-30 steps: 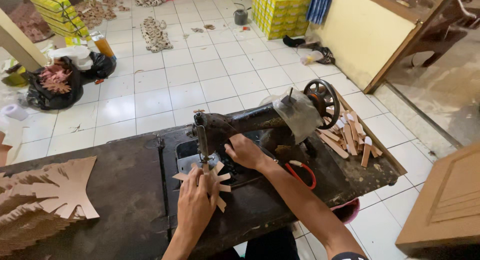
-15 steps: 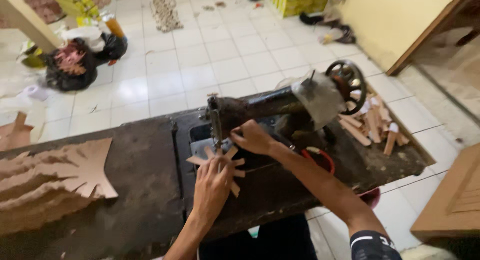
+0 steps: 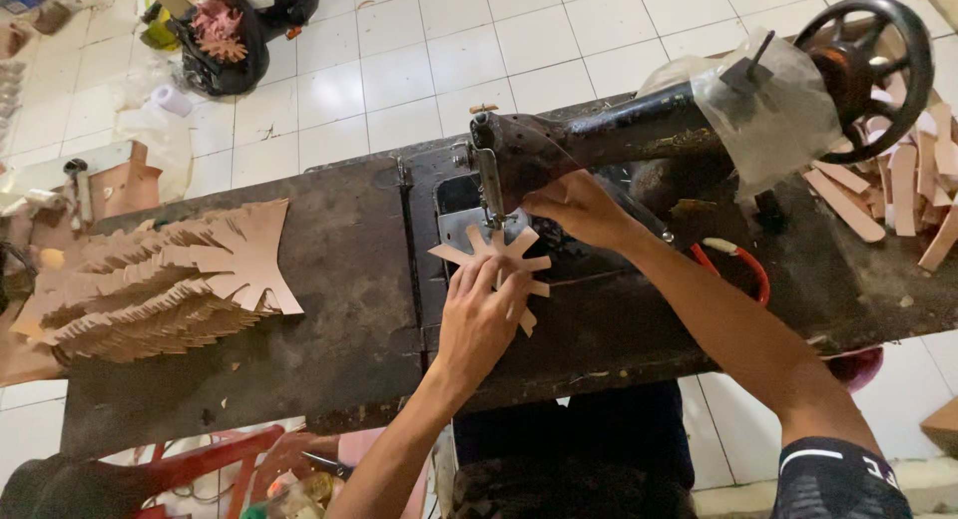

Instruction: The person sits at an old treadle sewing machine and stitches together pre-cut leather pieces shaped like flowers and leaves, feeding each piece under the needle and guiding it while sewing, then setting finished pieces on the table beside a large stack of completed cutouts.

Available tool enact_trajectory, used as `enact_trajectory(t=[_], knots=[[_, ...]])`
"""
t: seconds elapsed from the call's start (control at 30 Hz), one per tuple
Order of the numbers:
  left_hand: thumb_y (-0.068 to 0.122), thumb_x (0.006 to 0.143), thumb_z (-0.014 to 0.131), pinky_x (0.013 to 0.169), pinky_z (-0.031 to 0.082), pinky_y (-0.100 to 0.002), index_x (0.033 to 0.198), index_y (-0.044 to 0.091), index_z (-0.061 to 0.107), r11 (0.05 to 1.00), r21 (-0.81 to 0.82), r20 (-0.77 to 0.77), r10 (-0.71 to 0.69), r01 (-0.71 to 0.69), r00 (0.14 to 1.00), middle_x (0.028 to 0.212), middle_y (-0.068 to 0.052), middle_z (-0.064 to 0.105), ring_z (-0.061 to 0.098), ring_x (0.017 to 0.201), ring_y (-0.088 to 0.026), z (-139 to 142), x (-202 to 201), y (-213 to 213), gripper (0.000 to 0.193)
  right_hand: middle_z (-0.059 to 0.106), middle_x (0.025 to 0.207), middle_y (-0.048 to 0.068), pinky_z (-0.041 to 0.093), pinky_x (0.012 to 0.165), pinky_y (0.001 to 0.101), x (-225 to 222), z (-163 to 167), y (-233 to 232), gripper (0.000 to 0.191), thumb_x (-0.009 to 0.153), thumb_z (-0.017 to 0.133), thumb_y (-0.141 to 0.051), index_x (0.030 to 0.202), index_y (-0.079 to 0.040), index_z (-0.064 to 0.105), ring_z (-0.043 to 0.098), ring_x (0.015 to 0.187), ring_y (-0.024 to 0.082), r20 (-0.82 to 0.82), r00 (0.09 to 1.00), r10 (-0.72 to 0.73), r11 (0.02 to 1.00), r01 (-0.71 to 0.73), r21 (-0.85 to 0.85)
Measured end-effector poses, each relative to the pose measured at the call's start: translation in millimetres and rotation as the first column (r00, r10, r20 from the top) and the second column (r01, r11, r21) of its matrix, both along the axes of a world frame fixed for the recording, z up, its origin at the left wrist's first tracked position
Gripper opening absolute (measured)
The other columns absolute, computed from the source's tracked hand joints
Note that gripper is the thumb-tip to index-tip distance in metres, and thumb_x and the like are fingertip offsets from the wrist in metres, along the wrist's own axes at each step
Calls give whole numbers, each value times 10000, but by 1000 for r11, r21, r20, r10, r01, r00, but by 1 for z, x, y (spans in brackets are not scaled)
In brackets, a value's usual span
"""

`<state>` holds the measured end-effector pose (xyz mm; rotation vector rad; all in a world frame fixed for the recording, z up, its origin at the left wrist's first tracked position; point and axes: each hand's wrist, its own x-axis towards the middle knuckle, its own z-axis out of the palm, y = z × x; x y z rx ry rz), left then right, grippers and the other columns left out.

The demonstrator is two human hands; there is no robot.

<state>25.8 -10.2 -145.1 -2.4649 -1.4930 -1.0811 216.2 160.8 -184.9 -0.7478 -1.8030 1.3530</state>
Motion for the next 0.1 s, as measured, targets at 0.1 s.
enact_trajectory(t=[0.1], knots=[[172, 951, 718, 994, 478, -475, 1109, 92, 698, 998, -58, 53, 19, -16, 998, 1159, -132, 627, 602, 1166, -341, 1, 4, -1, 178, 729, 1229, 51, 547, 1014, 339, 2, -12, 7, 322, 968, 676, -20, 1290, -14, 661, 665, 1163, 151, -163, 979, 120, 988, -134, -76]])
